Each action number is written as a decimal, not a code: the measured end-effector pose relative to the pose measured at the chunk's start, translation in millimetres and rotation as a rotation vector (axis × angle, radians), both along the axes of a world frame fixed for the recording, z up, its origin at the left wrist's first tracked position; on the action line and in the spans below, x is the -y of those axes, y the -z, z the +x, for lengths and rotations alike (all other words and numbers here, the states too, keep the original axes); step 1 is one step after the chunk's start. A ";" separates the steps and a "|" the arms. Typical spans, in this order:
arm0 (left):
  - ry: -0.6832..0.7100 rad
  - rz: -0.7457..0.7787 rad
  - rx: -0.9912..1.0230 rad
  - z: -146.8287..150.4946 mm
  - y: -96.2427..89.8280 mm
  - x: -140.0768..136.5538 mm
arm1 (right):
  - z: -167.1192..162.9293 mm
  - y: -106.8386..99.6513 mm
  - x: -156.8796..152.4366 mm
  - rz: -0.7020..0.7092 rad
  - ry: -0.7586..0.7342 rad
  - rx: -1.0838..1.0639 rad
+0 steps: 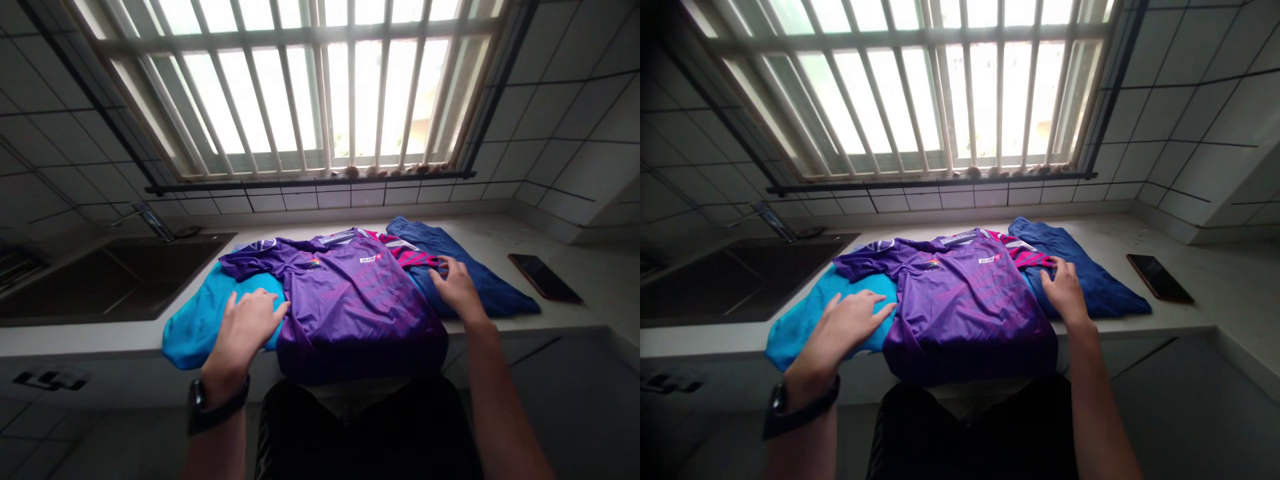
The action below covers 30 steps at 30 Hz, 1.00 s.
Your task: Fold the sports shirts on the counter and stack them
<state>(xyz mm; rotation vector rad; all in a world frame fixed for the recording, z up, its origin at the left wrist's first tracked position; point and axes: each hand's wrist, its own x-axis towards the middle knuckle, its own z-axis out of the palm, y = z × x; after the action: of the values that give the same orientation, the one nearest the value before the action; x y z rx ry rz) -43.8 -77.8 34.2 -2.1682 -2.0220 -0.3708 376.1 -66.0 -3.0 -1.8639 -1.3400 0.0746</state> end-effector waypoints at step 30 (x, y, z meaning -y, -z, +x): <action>0.163 -0.244 -0.115 27.3 37.1 -148.1 | 24.8 1.3 -127.3 -0.002 0.136 0.283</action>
<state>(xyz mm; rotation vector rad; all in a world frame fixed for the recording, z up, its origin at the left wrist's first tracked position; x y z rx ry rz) -16.5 70.3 -2.8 -2.4433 -1.9218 -0.0164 400.9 61.3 -4.3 -2.0170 -1.3940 -0.2674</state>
